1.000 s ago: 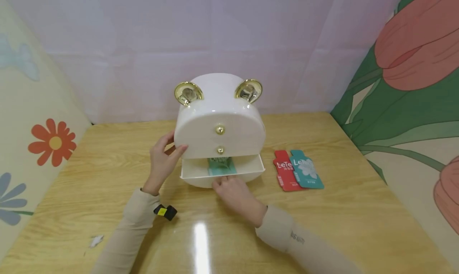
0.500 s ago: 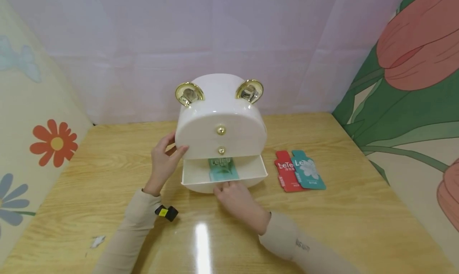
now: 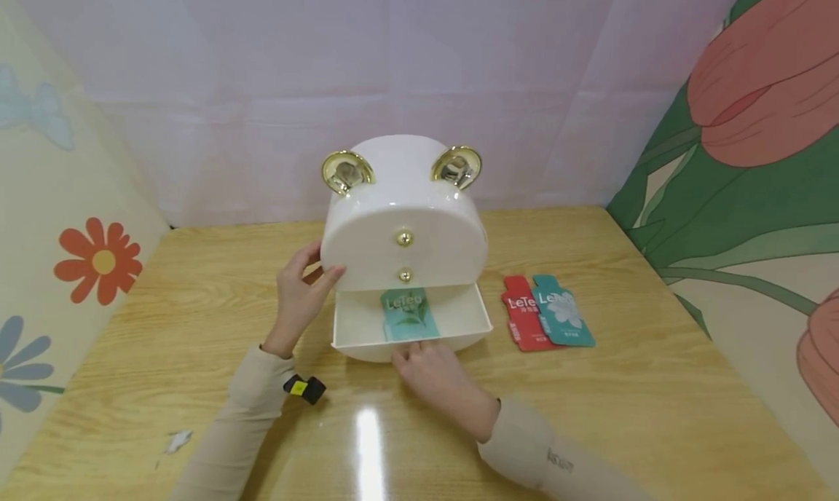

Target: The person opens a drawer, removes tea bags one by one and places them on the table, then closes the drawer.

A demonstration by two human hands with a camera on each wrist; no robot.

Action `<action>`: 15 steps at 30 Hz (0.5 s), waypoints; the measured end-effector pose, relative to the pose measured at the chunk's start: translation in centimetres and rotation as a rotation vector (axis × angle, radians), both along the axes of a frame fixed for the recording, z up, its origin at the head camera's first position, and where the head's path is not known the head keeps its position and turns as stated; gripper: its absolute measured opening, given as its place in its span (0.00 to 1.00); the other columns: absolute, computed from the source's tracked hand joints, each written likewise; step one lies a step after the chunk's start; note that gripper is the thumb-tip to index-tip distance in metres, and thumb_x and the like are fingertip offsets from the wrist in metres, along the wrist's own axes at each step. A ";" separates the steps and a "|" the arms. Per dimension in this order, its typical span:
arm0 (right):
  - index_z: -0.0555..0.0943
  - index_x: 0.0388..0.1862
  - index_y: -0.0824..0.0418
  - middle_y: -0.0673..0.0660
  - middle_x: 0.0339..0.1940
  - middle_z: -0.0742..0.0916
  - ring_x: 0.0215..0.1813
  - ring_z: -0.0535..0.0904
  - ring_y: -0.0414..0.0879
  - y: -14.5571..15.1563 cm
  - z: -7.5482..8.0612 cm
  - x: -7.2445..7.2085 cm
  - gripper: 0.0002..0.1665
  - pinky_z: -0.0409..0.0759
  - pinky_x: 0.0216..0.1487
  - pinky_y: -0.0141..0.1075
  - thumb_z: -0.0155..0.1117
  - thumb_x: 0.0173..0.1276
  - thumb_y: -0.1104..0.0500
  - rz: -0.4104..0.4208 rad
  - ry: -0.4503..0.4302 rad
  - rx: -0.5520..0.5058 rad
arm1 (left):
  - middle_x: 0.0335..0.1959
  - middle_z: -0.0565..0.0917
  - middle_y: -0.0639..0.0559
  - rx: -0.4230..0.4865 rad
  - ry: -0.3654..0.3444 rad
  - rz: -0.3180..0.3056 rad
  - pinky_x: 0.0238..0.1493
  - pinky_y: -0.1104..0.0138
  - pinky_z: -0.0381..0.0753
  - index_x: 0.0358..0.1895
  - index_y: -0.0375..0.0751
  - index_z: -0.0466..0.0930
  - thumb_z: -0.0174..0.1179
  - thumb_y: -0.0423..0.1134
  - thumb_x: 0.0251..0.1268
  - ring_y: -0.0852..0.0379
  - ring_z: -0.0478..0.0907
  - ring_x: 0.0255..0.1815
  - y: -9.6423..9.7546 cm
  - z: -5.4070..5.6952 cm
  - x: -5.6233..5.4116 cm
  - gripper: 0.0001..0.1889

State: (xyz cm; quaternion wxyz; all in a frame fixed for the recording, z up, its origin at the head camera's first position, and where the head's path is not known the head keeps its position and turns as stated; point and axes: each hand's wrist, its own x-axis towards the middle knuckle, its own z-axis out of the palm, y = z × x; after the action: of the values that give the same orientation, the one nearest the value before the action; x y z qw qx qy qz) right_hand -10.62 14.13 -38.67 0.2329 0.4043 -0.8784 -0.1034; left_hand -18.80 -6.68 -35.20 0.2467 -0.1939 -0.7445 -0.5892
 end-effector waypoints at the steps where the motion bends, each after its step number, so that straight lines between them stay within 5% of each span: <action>1: 0.78 0.26 0.60 0.56 0.23 0.82 0.21 0.75 0.45 0.0 0.0 0.1 0.07 0.68 0.15 0.31 0.67 0.46 0.65 -0.002 -0.002 0.000 | 0.45 0.75 0.29 0.002 0.003 -0.002 0.45 0.55 0.77 0.51 0.19 0.70 0.64 0.25 0.51 0.37 0.74 0.47 0.0 0.0 0.0 0.23; 15: 0.78 0.26 0.57 0.55 0.22 0.82 0.20 0.74 0.45 0.2 -0.1 1.2 0.07 0.64 0.13 0.31 0.67 0.46 0.63 0.003 0.028 0.001 | 0.46 0.75 0.29 0.006 0.004 -0.006 0.45 0.55 0.77 0.51 0.20 0.70 0.64 0.25 0.51 0.38 0.74 0.47 -0.1 0.0 0.0 0.23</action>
State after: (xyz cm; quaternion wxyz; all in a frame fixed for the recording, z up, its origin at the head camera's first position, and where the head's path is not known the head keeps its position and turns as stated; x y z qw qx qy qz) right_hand -9.47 14.33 -38.75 0.2452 0.4042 -0.8744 -0.1095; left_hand -18.80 -6.73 -35.21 0.2472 -0.1965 -0.7416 -0.5919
